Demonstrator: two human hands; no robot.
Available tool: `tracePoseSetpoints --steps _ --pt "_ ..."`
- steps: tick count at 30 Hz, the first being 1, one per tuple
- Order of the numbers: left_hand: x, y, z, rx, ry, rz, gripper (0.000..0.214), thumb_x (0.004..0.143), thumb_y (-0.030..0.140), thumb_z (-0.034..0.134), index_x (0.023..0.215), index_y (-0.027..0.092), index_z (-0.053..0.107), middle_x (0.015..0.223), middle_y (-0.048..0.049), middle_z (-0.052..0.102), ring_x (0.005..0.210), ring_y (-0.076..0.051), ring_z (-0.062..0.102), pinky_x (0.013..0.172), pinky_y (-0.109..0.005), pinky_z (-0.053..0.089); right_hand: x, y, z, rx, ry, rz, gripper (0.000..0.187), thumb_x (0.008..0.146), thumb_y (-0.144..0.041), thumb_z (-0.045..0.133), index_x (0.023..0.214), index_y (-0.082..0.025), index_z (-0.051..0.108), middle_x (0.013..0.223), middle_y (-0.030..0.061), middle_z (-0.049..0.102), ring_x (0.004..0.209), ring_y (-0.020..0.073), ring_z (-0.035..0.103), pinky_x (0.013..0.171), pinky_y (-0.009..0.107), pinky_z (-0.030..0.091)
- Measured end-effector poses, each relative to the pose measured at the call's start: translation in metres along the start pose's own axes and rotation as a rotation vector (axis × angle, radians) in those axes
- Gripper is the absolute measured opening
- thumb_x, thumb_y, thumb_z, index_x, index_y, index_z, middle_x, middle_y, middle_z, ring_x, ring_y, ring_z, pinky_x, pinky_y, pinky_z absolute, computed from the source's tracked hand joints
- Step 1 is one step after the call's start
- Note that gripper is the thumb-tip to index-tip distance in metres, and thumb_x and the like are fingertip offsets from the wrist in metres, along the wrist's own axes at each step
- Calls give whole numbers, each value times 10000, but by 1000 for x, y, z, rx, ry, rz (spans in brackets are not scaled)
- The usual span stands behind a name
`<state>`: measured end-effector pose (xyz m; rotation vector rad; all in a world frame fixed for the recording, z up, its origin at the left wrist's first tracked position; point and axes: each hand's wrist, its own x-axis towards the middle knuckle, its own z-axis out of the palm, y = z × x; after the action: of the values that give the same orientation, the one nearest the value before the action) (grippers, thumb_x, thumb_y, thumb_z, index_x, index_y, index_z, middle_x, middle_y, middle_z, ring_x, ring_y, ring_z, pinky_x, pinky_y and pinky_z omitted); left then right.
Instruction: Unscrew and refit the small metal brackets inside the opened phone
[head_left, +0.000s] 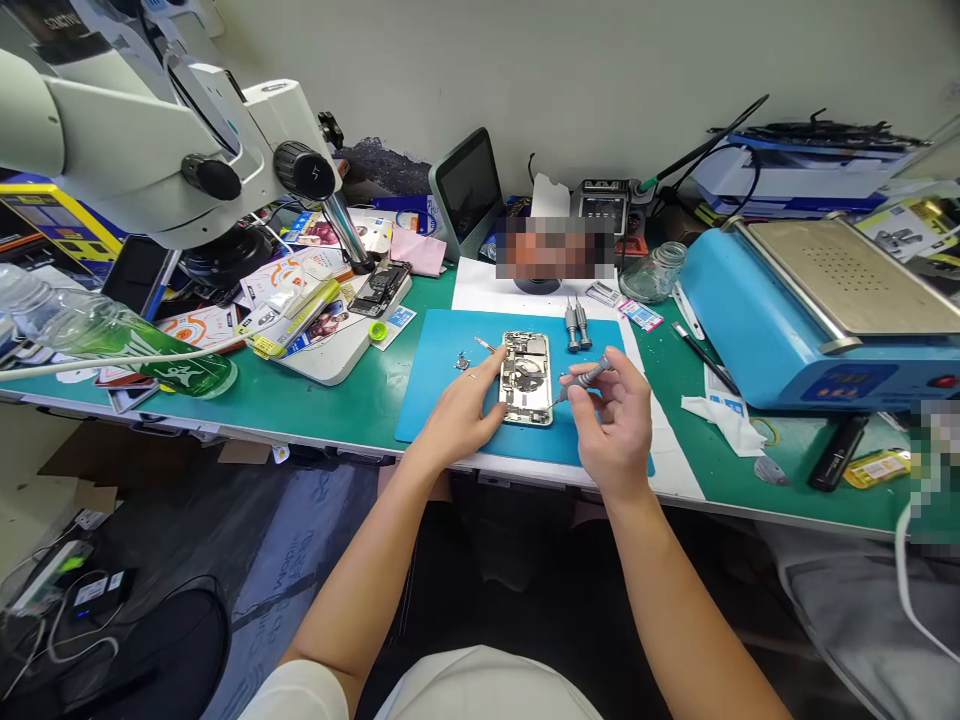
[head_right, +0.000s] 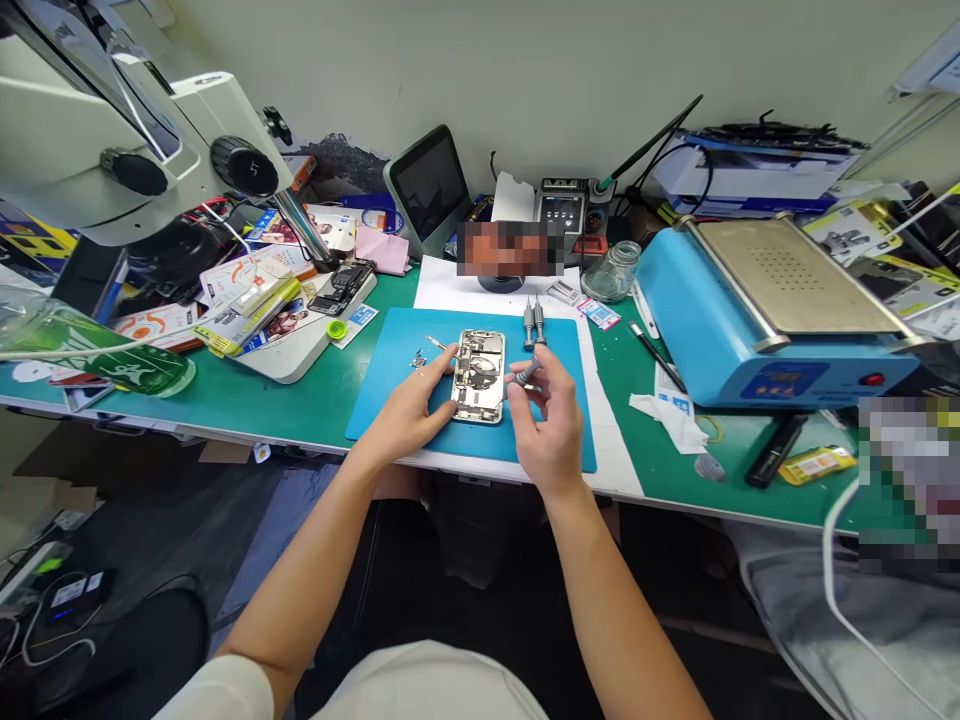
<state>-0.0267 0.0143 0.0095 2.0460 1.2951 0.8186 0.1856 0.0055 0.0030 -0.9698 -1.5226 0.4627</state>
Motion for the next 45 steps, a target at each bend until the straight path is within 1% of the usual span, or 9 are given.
tracePoseSetpoints --steps 4,10,14,18,22,25,33,37,45 --pt "-1 0 1 2 2 -9 779 959 177 531 1686 214 254 1639 -104 496 1462 -291 514 1213 -427 431 -1 1 2 9 -17 14 536 1030 -192 611 1527 -348 481 1169 79 713 984 218 751 850 419 696" --pt "0 -2 2 13 6 -4 800 958 170 534 1693 267 234 1619 -83 520 1441 -294 532 1193 -432 450 -2 0 3 18 -54 3 522 1032 -209 613 1517 -349 481 1188 73 715 1005 220 751 882 435 700" --pt "0 -1 2 -3 7 -17 782 961 170 525 1689 263 254 1615 -84 526 1446 -293 528 1206 -442 436 -1 -1 4 12 -65 2 529 1034 -199 606 1523 -355 479 1189 70 714 1007 213 750 898 434 700" --pt "0 -1 2 -14 8 -12 784 956 182 536 1686 256 260 1621 -86 520 1458 -287 519 1216 -444 427 1 -3 13 34 -59 -16 543 1035 -180 600 1534 -348 464 1210 77 710 1040 213 753 900 411 697" --pt "1 0 1 -2 -5 -4 798 945 189 546 1686 230 250 1632 -107 504 1475 -297 503 1229 -463 414 2 -4 25 19 -115 -50 518 1047 -197 587 1530 -342 466 1265 94 708 1096 232 748 917 424 697" --pt "1 0 1 9 -11 0 800 941 181 547 1683 242 255 1655 -102 477 1475 -301 505 1224 -467 421 2 -3 28 9 -149 -68 507 1048 -204 593 1522 -341 476 1259 90 710 1116 236 740 915 415 698" --pt "1 -2 3 2 10 15 788 945 174 537 1681 214 258 1664 -107 465 1481 -292 501 1227 -450 417 2 -4 28 25 -170 -82 549 1042 -165 597 1533 -370 463 1214 64 701 1091 217 729 906 396 698" --pt "0 -3 3 -6 0 17 789 947 177 544 1681 226 257 1673 -105 452 1492 -291 490 1231 -457 413 2 -4 28 12 -185 -78 536 1050 -183 588 1537 -367 460 1215 69 698 1104 226 728 912 415 700" --pt "0 -1 2 -3 -2 15 776 948 168 535 1676 191 268 1665 -118 461 1491 -283 491 1232 -442 412 2 -5 27 10 -190 -53 494 1054 -220 587 1515 -351 469 1217 78 700 1104 234 731 898 423 705"
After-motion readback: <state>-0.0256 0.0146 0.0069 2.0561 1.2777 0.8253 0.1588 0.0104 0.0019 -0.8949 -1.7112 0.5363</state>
